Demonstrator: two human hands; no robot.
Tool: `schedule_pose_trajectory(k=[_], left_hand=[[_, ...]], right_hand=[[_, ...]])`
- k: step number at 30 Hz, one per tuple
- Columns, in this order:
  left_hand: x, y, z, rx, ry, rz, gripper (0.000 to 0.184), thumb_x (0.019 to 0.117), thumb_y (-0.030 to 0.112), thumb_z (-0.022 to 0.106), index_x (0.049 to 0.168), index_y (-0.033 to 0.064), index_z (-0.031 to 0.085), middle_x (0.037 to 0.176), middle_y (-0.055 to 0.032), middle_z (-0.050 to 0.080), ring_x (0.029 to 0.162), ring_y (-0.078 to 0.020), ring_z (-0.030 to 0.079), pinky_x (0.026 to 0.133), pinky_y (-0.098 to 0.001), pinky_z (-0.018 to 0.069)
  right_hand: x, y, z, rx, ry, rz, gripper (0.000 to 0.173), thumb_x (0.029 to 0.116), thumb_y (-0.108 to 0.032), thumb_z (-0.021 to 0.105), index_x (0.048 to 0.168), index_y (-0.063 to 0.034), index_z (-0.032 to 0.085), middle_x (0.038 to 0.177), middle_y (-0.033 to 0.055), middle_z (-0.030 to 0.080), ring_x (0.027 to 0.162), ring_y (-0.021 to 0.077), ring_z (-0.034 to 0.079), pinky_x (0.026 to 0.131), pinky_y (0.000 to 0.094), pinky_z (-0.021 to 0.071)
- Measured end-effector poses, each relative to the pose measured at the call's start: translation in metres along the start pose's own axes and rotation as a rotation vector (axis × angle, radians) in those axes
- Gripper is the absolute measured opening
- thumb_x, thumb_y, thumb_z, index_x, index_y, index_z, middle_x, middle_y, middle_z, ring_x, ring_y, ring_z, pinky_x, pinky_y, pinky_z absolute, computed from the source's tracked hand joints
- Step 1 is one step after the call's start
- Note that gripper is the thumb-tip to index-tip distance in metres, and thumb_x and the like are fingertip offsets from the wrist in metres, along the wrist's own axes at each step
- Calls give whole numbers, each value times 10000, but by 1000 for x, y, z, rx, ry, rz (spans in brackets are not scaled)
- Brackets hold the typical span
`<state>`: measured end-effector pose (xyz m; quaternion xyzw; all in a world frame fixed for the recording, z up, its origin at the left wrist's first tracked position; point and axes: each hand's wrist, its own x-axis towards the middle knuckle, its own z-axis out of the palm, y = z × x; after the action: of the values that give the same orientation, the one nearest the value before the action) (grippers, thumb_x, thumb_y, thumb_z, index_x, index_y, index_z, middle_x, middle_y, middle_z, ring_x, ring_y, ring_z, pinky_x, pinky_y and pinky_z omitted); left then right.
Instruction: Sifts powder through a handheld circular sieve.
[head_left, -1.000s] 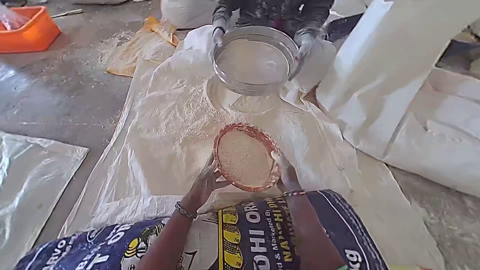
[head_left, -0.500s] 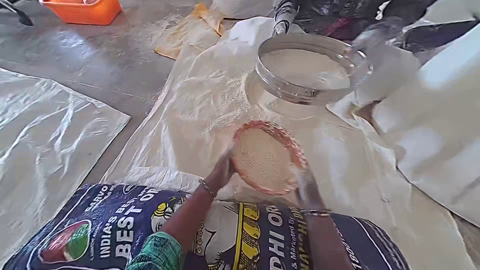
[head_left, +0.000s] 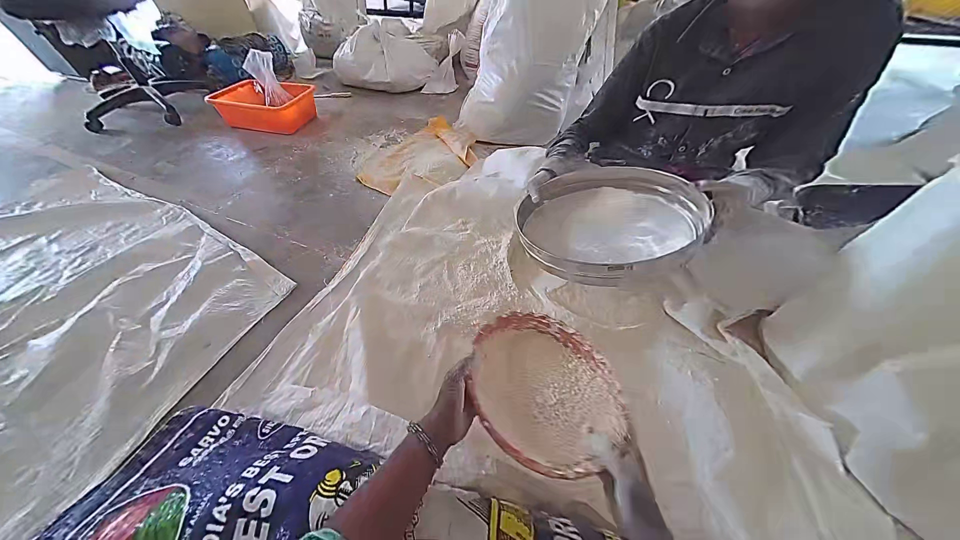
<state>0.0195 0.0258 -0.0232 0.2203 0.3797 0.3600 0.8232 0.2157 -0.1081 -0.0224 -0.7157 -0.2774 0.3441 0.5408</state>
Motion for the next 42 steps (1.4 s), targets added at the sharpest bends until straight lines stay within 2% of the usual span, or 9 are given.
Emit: schedule_pose_trajectory(k=[5, 11, 14, 19, 30, 33, 36, 39, 42], left_hand=[[-6, -6, -7, 157, -326, -65, 565, 1083, 341, 289, 1594, 107, 225, 1362, -129, 576, 1129, -213, 635, 909, -409, 542], [-3, -1, 0, 14, -10, -14, 404, 1123, 300, 262, 1349, 63, 498, 1099, -67, 668, 966, -136, 663, 842, -332, 557], [-8, -3, -6, 144, -336, -44, 579, 1080, 333, 294, 1598, 87, 218, 1482, -149, 481, 1251, -235, 565, 967, -434, 514], [2, 5, 2, -13, 147, 49, 386, 1116, 296, 320, 1341, 57, 524, 1124, -88, 647, 987, -145, 639, 850, -347, 541], [-1, -7, -3, 108, -29, 13, 375, 1107, 272, 282, 1342, 60, 483, 1090, -78, 677, 939, -154, 679, 791, -351, 578], [-4, -6, -10, 130, -315, -39, 567, 1066, 316, 284, 1592, 111, 226, 1370, -140, 579, 1155, -251, 638, 909, -452, 558], [-2, -2, 0, 62, 14, 33, 354, 1107, 235, 305, 1337, 51, 502, 1045, -65, 669, 895, -125, 664, 785, -317, 563], [-8, -4, -1, 194, -125, 42, 418, 1066, 216, 354, 1440, 28, 351, 1109, -55, 639, 922, -106, 660, 790, -303, 564], [-7, -9, -10, 194, -367, 15, 711, 1019, 348, 415, 1612, 82, 127, 1498, -156, 469, 1253, -260, 582, 953, -471, 545]], right_hand=[[14, 2, -19, 74, 155, 81, 485, 1078, -190, 354, 1504, 40, 330, 1272, 93, 554, 1033, -12, 577, 896, 183, 493], [3, 3, 7, -4, -8, 1, 857, 892, -221, 604, 1596, 25, 180, 1552, 236, 396, 1351, 159, 505, 1068, 307, 480], [14, 2, -14, 113, 142, 57, 525, 1066, -182, 379, 1524, 67, 311, 1425, 178, 509, 1214, 75, 549, 1021, 254, 467], [1, -2, 12, 23, -37, 55, 889, 843, -163, 639, 1602, -5, 205, 1490, 206, 483, 1267, 145, 576, 1020, 298, 514], [3, -9, 5, 8, 49, 107, 562, 1041, -174, 459, 1519, 94, 335, 1463, 296, 482, 1295, 270, 543, 1075, 419, 463], [14, -8, -12, 144, 216, 186, 431, 1103, -200, 336, 1438, 47, 447, 1240, 115, 592, 1034, 43, 589, 902, 230, 496], [-5, -18, 10, 114, 59, 164, 517, 1048, -141, 412, 1516, 58, 316, 1305, 193, 546, 1058, 116, 593, 891, 291, 520], [0, -11, 5, 103, 61, 39, 636, 1006, -130, 497, 1557, 86, 264, 1517, 287, 431, 1345, 235, 509, 1113, 370, 435], [13, -11, -15, 205, 204, 76, 436, 1055, -126, 400, 1444, 70, 427, 1326, 140, 570, 1127, 46, 582, 970, 219, 485]])
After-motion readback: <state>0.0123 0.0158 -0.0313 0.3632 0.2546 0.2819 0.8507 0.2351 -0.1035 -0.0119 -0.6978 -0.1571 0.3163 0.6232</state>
